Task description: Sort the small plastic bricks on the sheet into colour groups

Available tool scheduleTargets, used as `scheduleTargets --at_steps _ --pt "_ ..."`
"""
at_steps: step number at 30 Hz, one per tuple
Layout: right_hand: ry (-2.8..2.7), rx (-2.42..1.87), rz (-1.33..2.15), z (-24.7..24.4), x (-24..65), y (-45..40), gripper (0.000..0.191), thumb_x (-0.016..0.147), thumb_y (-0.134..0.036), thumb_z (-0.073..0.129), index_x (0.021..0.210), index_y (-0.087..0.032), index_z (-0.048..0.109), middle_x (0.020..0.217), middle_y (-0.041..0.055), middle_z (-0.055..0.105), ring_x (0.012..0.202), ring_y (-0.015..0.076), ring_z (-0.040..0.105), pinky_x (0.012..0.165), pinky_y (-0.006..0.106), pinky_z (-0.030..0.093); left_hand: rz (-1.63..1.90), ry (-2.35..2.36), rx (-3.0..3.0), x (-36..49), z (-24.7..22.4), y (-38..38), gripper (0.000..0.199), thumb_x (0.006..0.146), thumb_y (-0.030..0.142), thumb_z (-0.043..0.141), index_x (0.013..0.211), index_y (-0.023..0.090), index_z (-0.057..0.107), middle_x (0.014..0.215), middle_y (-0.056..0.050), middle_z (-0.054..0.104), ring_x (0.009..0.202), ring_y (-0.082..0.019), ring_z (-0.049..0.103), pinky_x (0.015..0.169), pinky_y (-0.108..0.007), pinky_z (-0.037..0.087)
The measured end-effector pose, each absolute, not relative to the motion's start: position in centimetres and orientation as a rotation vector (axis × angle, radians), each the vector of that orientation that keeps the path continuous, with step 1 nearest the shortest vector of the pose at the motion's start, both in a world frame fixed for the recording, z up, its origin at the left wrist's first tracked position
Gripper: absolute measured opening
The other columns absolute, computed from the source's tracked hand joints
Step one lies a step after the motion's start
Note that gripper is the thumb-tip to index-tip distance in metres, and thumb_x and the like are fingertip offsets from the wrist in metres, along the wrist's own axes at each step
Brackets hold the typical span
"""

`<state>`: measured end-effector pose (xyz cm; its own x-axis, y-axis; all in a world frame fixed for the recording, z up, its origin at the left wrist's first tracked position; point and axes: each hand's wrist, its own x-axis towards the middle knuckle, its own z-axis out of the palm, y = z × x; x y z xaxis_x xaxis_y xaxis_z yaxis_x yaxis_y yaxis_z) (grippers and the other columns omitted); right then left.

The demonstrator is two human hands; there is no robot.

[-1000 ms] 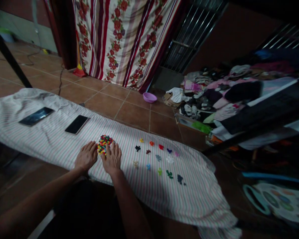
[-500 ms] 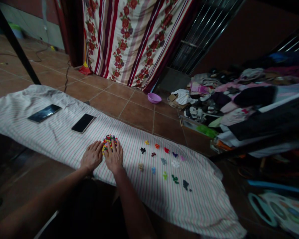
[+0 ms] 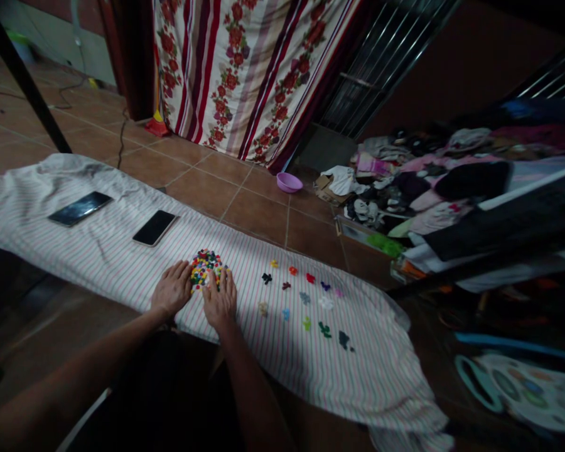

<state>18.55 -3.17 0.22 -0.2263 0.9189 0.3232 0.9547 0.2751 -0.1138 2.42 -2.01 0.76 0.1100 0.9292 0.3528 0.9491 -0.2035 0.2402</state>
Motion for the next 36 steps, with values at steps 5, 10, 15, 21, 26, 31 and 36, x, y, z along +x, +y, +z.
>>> scheduleTargets --at_steps 5,10,15,21,26,31,36 --pt "-2.311 -1.666 -0.144 0.5 17.9 -2.6 0.051 0.097 -0.041 0.038 0.146 -0.027 0.036 0.154 0.0097 0.029 0.143 0.0284 0.021 0.109 0.046 0.029 -0.677 -1.949 -2.3 2.4 0.6 -2.0 0.045 0.09 0.025 0.036 0.127 0.008 0.055 0.138 -0.016 0.052 0.131 -0.029 0.044 0.108 -0.044 0.034" --pt "-2.384 -1.553 -0.118 1.2 18.5 -3.8 0.05 0.097 -0.04 0.039 0.145 -0.031 0.036 0.155 0.0067 0.029 0.144 0.0288 0.017 0.11 0.047 0.027 -0.721 -1.949 -2.304 2.4 0.6 -2.0 0.045 0.089 0.025 0.037 0.126 0.01 0.055 0.137 -0.016 0.053 0.131 -0.029 0.044 0.108 -0.045 0.035" --pt "-2.324 -1.53 -0.058 0.9 18.7 -3.9 0.047 0.097 -0.038 0.04 0.143 -0.031 0.041 0.154 0.0064 0.031 0.143 0.0276 0.019 0.11 0.046 0.027 -0.774 -1.961 -2.298 2.4 0.5 -2.0 0.044 0.089 0.024 0.036 0.126 0.012 0.056 0.136 -0.016 0.054 0.131 -0.029 0.044 0.108 -0.046 0.034" --pt "-1.81 -1.595 0.106 -0.6 19.3 0.0 0.038 0.096 -0.025 0.031 0.116 -0.016 0.063 0.116 0.0118 0.062 0.114 0.0201 0.053 0.1 0.036 0.04 -0.723 -1.941 -2.283 2.4 0.4 -1.9 0.044 0.088 0.025 0.037 0.126 0.012 0.056 0.136 -0.015 0.054 0.13 -0.028 0.045 0.107 -0.044 0.035" --pt "-1.699 -1.732 0.214 0.0 20.8 2.9 0.031 0.089 -0.016 0.039 0.101 -0.017 0.067 0.098 0.0086 0.064 0.097 0.0189 0.058 0.089 0.031 0.045 -0.701 -1.949 -2.283 2.5 0.4 -1.9 0.045 0.088 0.026 0.037 0.126 0.011 0.056 0.135 -0.015 0.055 0.13 -0.028 0.045 0.107 -0.044 0.035" --pt "-1.737 -1.871 0.331 0.9 21.1 4.4 0.027 0.087 -0.018 0.047 0.101 -0.022 0.069 0.095 0.004 0.066 0.085 0.0151 0.062 0.077 0.025 0.046 -0.723 -1.951 -2.29 2.5 0.4 -1.9 0.045 0.087 0.026 0.038 0.125 0.01 0.056 0.135 -0.016 0.054 0.131 -0.029 0.045 0.108 -0.045 0.035" --pt "-1.745 -1.937 0.346 0.9 21.2 4.6 0.024 0.087 -0.022 0.05 0.097 -0.027 0.071 0.095 0.0017 0.066 0.084 0.0146 0.064 0.07 0.024 0.045 -0.731 -1.96 -2.294 2.5 0.5 -1.9 0.045 0.088 0.025 0.036 0.125 0.011 0.056 0.136 -0.015 0.054 0.131 -0.029 0.045 0.107 -0.045 0.035"
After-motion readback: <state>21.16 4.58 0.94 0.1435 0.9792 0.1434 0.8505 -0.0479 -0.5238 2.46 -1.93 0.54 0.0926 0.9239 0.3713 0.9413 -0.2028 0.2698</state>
